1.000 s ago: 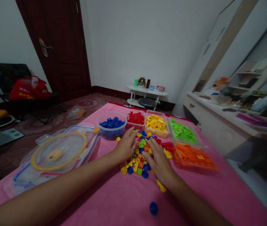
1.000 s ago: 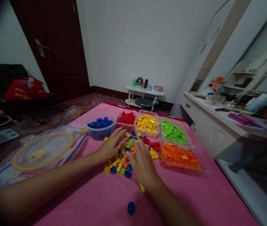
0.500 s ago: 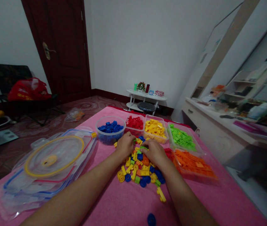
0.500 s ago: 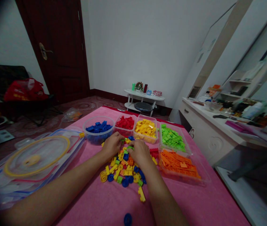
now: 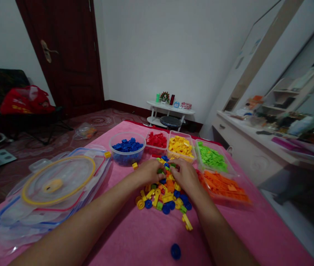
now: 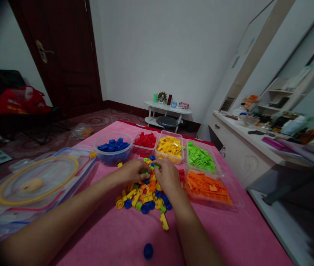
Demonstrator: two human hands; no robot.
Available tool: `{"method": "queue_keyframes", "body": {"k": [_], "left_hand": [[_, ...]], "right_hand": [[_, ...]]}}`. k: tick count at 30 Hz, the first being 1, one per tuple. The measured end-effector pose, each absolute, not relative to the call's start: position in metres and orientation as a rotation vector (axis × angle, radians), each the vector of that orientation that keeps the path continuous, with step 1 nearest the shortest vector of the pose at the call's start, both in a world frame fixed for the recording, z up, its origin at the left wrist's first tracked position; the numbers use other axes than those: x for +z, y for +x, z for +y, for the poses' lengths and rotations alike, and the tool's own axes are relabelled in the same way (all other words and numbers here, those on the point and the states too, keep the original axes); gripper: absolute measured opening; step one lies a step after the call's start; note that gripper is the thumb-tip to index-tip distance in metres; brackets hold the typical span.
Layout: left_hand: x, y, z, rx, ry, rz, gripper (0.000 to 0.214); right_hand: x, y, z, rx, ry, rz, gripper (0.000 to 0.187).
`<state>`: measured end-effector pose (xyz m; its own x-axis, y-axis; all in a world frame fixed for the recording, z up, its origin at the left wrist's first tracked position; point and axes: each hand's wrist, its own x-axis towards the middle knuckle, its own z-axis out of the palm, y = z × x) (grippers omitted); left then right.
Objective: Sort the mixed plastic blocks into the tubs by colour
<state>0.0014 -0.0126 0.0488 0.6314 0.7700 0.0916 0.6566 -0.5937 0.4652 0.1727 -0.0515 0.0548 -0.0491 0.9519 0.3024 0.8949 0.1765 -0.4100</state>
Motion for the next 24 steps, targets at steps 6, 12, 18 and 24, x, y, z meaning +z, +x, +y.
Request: {"method": "queue_keyframes", "body": {"k": [6,12,18,24], "left_hand": [[0.05,-0.001,-0.012,0.369,2.436,1.088,0.011],[0.05,0.003,-0.007,0.757,1.725,0.85,0.021],[0.057,0.005,-0.011,0.756,1.283,0.705,0.049],[0.062,0.003,-0.008,0.948,1.809,1.0,0.032]], "right_hand": [[0.049,0.169,-0.05,0.248,-1.661,-1.881,0.03],[0.057,0.164,-0.051,0.556,-1.402,-1.542,0.035],[0.062,0.157,-0.054,1.001,-1.232,-1.174,0.037],[0.064,0.156,-0.056,0.926,-1.198,-1.06,0.035]]}}
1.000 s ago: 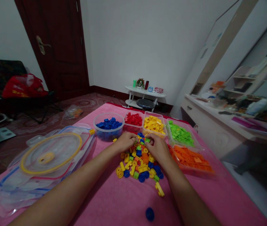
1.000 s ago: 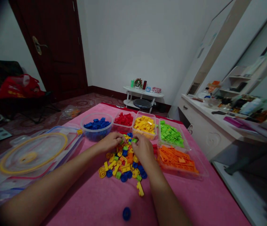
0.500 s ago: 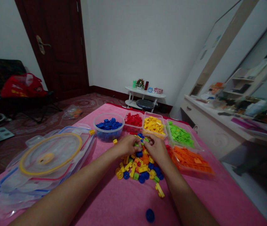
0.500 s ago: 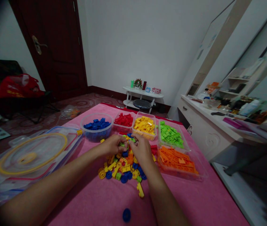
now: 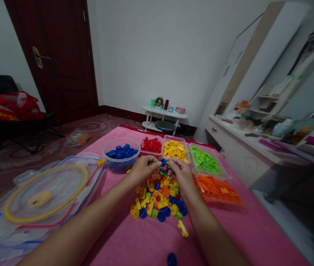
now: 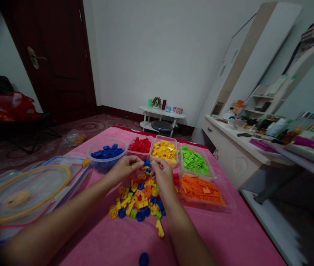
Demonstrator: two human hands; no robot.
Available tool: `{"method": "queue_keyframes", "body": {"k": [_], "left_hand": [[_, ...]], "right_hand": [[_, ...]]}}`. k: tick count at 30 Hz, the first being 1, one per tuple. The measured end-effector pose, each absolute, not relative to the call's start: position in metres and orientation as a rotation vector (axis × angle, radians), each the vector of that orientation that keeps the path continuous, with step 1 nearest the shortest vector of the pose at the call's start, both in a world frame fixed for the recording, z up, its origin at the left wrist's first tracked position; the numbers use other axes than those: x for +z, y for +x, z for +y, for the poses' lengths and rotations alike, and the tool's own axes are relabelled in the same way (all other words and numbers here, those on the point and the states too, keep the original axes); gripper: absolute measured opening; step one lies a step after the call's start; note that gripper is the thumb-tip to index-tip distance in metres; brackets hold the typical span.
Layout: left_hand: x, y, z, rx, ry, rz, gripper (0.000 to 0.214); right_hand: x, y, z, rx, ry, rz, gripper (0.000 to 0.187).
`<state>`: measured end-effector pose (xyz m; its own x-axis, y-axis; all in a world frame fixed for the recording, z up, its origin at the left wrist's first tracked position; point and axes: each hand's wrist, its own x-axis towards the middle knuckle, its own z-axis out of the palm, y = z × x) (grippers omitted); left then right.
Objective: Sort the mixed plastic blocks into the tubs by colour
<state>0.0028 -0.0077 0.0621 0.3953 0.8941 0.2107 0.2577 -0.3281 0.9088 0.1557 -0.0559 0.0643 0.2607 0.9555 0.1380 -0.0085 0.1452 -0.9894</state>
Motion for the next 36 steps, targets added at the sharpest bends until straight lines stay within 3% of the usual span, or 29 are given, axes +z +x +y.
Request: {"method": "queue_keyframes", "body": {"k": [4,9,20,36], "left_hand": [[0.072,0.001,-0.012,1.153,2.202,1.063,0.014],[0.077,0.004,-0.018,1.188,2.225,1.003,0.004],[0.069,0.009,-0.021,1.143,2.132,0.94,0.015],[0.081,0.013,-0.037,1.289,2.005,0.859,0.031]], "right_hand": [[0.066,0.157,-0.056,0.94,-1.19,-1.044,0.031],[0.068,0.155,-0.059,1.103,-1.096,-0.995,0.031],[0.068,0.156,-0.061,1.259,-1.09,-1.071,0.038],[0.069,0.138,-0.069,1.553,-0.842,-0.707,0.025]]}}
